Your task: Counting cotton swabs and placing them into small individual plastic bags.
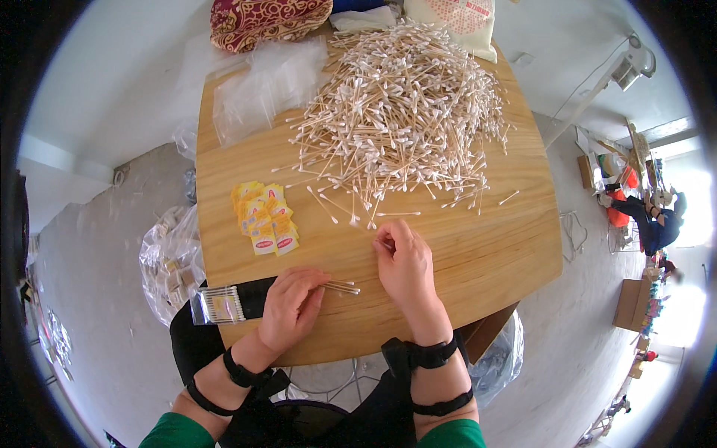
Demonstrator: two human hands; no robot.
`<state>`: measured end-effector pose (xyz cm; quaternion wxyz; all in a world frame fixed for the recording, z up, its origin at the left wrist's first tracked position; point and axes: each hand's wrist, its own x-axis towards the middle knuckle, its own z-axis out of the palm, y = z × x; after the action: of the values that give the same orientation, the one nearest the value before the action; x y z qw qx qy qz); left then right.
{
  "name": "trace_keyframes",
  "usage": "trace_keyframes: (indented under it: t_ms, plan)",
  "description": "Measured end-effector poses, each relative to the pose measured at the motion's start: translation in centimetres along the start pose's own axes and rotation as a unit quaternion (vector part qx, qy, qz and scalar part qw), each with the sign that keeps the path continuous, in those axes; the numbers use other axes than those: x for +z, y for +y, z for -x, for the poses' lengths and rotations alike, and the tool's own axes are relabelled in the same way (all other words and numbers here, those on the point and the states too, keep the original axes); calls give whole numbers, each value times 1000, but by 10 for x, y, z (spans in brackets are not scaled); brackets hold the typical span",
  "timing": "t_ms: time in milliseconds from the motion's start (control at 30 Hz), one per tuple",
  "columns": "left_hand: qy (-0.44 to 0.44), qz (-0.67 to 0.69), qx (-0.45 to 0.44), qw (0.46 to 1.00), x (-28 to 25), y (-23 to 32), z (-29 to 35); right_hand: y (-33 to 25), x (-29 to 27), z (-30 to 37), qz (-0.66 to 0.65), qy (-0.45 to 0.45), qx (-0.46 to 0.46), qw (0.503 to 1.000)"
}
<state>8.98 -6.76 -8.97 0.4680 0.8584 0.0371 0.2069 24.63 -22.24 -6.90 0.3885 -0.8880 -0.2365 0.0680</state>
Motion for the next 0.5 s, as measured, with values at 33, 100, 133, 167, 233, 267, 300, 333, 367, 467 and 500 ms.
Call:
trace_keyframes:
  t_ms: [33, 100, 133, 167, 233, 267, 300, 333, 367, 467, 500]
  plan:
    - [3, 5, 2, 1000, 1, 0, 0, 2, -1, 2, -15, -21, -6, 1000]
    - [-7, 10, -13, 1000, -1, 0, 1, 0, -2, 4, -32, -45, -9, 998]
    - [-16, 15, -28, 999, -2, 1, 3, -6, -2, 4, -29, -54, -33, 998]
    - [-18, 14, -30, 999, -3, 2, 3, -9, -1, 5, -26, -64, -56, 996]
    - [2, 21, -72, 997, -3, 4, 4, -8, 3, 8, -15, -90, -96, 991]
    - [0, 21, -74, 997, -2, 3, 5, -7, 4, 10, -3, -114, -138, 984]
    - [24, 32, -75, 996, -1, 2, 4, -9, 3, 10, -4, -115, -138, 984]
    - [48, 42, -77, 995, 0, 1, 2, -14, 1, 11, -12, -126, -149, 981]
    - [48, 42, -78, 995, -1, 1, 0, -16, 1, 12, -20, -136, -160, 977]
    - [36, -17, -23, 999, 1, 4, -5, -9, 4, 6, 16, -27, -80, 996]
    - [18, -17, -16, 1000, 1, 5, -5, -5, 6, 1, 18, -27, -79, 996]
